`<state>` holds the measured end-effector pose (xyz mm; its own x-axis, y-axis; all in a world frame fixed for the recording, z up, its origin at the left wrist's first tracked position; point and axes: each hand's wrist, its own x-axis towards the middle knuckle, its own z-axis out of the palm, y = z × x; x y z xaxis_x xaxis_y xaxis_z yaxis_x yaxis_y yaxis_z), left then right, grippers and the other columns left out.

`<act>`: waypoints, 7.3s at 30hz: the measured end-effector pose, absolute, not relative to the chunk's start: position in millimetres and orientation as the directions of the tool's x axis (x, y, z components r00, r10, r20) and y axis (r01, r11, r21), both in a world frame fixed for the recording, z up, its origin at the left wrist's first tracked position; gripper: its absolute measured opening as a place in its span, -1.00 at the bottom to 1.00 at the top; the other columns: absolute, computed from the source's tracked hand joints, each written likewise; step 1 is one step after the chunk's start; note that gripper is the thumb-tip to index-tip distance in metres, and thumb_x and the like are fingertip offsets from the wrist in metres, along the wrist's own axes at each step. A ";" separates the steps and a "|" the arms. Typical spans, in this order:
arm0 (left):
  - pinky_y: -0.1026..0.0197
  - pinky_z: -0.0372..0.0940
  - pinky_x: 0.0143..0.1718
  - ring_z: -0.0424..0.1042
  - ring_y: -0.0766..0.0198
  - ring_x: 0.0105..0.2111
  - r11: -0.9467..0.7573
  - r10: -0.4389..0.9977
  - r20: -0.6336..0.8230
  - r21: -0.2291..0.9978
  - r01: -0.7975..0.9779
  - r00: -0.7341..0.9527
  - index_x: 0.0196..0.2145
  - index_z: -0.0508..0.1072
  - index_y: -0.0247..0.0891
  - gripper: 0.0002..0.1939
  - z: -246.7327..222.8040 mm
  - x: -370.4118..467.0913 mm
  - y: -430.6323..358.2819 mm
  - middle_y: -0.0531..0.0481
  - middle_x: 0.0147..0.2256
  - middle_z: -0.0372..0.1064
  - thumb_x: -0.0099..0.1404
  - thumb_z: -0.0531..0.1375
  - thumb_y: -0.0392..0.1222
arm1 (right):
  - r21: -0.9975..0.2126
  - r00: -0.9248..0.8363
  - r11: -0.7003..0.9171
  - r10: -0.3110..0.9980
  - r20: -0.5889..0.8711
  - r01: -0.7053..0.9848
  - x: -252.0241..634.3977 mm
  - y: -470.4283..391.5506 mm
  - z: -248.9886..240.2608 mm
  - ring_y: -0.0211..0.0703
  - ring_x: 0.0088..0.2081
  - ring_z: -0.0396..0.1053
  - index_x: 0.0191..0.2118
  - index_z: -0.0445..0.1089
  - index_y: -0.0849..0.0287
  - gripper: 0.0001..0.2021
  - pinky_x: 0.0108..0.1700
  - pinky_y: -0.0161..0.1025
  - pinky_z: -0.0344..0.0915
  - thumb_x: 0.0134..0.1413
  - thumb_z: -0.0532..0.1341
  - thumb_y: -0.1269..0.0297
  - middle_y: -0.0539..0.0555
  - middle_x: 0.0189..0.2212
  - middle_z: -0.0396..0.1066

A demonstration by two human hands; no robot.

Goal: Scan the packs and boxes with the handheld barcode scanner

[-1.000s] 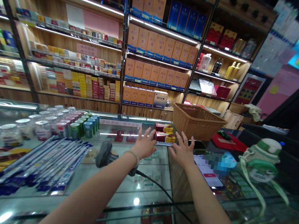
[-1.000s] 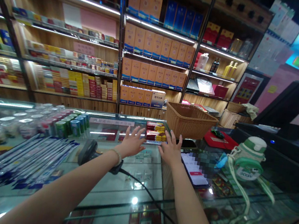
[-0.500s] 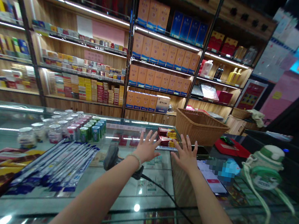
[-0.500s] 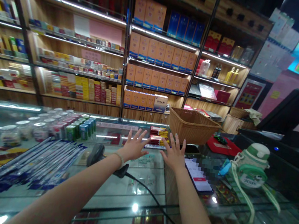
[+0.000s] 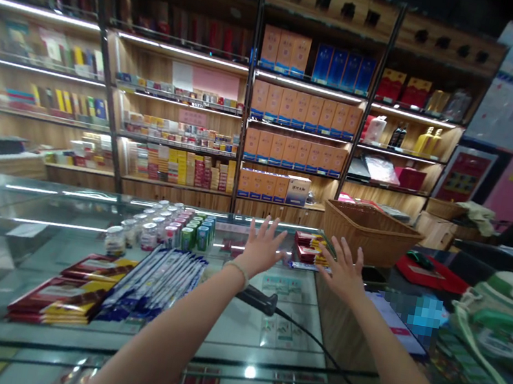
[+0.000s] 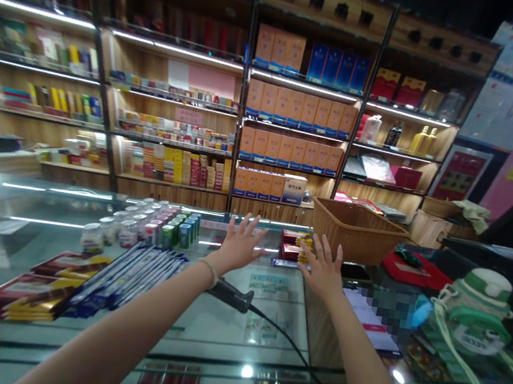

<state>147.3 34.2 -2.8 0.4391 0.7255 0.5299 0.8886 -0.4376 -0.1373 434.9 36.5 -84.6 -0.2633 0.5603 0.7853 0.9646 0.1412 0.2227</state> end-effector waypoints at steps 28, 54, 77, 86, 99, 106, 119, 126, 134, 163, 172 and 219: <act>-0.46 -0.36 0.41 -0.09 -0.18 0.45 -0.216 0.711 0.668 -0.090 0.972 0.220 0.24 0.43 -0.05 -0.51 32.9 -13.8 -40.3 -0.17 0.45 0.02 0.41 0.16 0.07 | 0.087 -0.294 0.364 0.563 0.772 0.927 234.9 -12.2 -17.3 0.17 0.45 -0.13 0.41 0.16 -0.11 -0.44 0.40 0.33 -0.41 0.38 0.07 -0.08 0.18 0.44 0.06; -0.37 -0.25 0.40 0.07 -0.14 0.40 -0.025 0.611 0.790 -0.049 0.998 0.054 0.06 0.56 0.02 -0.67 -21.5 -109.8 -112.8 -0.10 0.34 0.25 0.44 0.13 0.05 | 0.022 -0.343 0.503 0.556 0.757 0.864 136.7 -32.0 -25.7 0.18 0.42 -0.07 0.26 0.37 -0.08 -0.55 0.39 0.35 -0.50 0.40 0.05 -0.05 0.17 0.41 0.12; -0.33 -0.27 0.40 0.20 -0.12 0.32 -0.075 0.625 0.779 -0.012 0.997 0.057 -0.15 0.63 0.06 -0.72 -45.8 -112.9 -140.9 -0.02 0.25 0.39 0.32 0.25 0.19 | 0.031 -0.427 0.551 0.608 0.669 0.834 76.8 -17.1 -35.4 0.22 0.44 -0.08 0.19 0.45 -0.06 -0.60 0.39 0.41 -0.33 0.40 0.09 -0.02 0.18 0.42 0.09; -0.34 -0.37 0.39 0.24 -0.18 0.29 -0.157 0.591 0.800 -0.009 0.988 0.102 -0.30 0.62 -0.02 -0.72 -50.2 -111.6 -144.3 -0.04 0.21 0.44 0.16 0.40 0.19 | -0.001 -0.479 0.562 0.705 0.523 0.827 62.3 -5.7 -37.3 0.24 0.46 -0.13 0.07 0.54 -0.02 -0.64 0.40 0.45 -0.33 0.39 0.10 0.02 0.14 0.45 0.05; -0.36 -0.44 0.40 0.22 -0.21 0.30 -0.177 0.635 0.763 -0.004 0.984 0.118 -0.34 0.58 -0.04 -0.58 -53.5 -113.3 -144.0 -0.03 0.23 0.41 0.01 0.46 0.29 | -0.039 -0.515 0.580 0.750 0.414 0.814 51.3 5.2 -45.6 0.27 0.49 -0.21 0.06 0.56 0.03 -0.61 0.41 0.46 -0.43 0.39 0.09 0.00 0.15 0.49 -0.07; -0.35 -0.43 0.40 0.21 -0.19 0.30 -0.204 0.617 0.776 -0.003 0.979 0.131 -0.36 0.59 -0.03 -0.67 -57.9 -116.7 -139.2 0.01 0.22 0.43 0.02 0.48 0.18 | -0.082 -0.507 0.560 0.795 0.333 0.825 49.6 11.6 -43.4 0.28 0.50 -0.30 0.04 0.57 0.06 -0.60 0.41 0.46 -0.48 0.34 0.12 -0.03 0.14 0.51 -0.14; -0.38 -0.38 0.39 0.21 -0.19 0.29 -0.239 0.635 0.756 0.000 0.971 0.157 -0.38 0.55 -0.05 -0.76 -54.8 -115.4 -140.7 0.02 0.21 0.44 0.12 0.43 0.09 | -0.188 -0.425 0.518 0.822 0.379 0.834 61.2 7.3 -34.4 0.22 0.51 -0.38 -0.01 0.55 0.14 -0.62 0.41 0.42 -0.46 0.24 0.19 0.01 0.18 0.51 -0.18; -0.36 -0.40 0.39 0.19 -0.17 0.31 -0.250 0.648 0.743 -0.003 0.968 0.169 -0.36 0.55 -0.05 -0.75 -53.1 -114.0 -141.6 0.02 0.21 0.43 0.13 0.43 0.10 | -0.281 -0.344 0.471 0.849 0.400 0.836 75.3 7.4 -26.0 0.20 0.51 -0.37 -0.06 0.54 0.10 -0.65 0.39 0.42 -0.40 0.18 0.24 -0.01 0.19 0.50 -0.16; -0.37 -0.39 0.40 0.18 -0.19 0.31 -0.248 0.683 0.706 -0.016 0.969 0.186 -0.34 0.58 -0.05 -0.71 -46.3 -109.5 -140.1 -0.02 0.23 0.42 0.17 0.38 0.19 | -0.358 -0.260 0.423 0.869 0.420 0.833 92.8 -0.8 -16.7 0.16 0.50 -0.30 -0.09 0.53 0.07 -0.69 0.38 0.41 -0.34 0.17 0.27 0.02 0.19 0.48 -0.06; -0.50 -0.37 0.35 0.12 -0.23 0.36 -0.228 0.670 0.719 -0.040 0.973 0.186 -0.40 0.61 -0.11 -0.89 -10.1 -69.4 -93.5 -0.10 0.27 0.35 0.25 0.32 -0.09 | -0.443 -0.114 0.404 0.828 0.549 0.800 148.1 -0.3 -12.1 0.17 0.49 -0.25 -0.22 0.51 0.08 -0.73 0.37 0.39 -0.34 0.20 0.24 0.00 0.17 0.44 0.05; -0.50 -0.46 0.36 0.08 -0.20 0.38 -0.274 0.629 0.747 -0.046 0.961 0.215 -0.34 0.62 -0.08 -0.93 5.4 -48.7 -58.5 -0.05 0.32 0.28 0.27 0.30 -0.14 | -0.513 -0.010 0.341 0.840 0.543 0.788 185.3 8.5 -12.7 0.15 0.47 -0.18 -0.28 0.53 0.07 -0.81 0.36 0.38 -0.28 0.18 0.25 0.09 0.12 0.42 0.11; -0.41 -0.47 0.39 0.04 -0.19 0.40 -0.349 0.458 0.842 -0.125 0.929 0.285 -0.19 0.53 -0.03 -0.76 -8.2 10.7 -6.0 -0.04 0.41 0.13 0.18 0.41 -0.09 | -0.711 0.154 0.359 0.823 0.547 0.604 219.7 29.4 -41.7 0.19 0.40 0.02 -0.39 0.51 0.06 -0.80 0.35 0.36 -0.13 0.10 0.28 0.06 0.09 0.30 0.32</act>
<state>10.7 -6.0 -8.2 0.2853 0.4580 0.8419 0.9288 -0.3488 -0.1250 219.7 29.4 -41.7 0.1545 0.8227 0.5470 0.6041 0.3595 -0.7112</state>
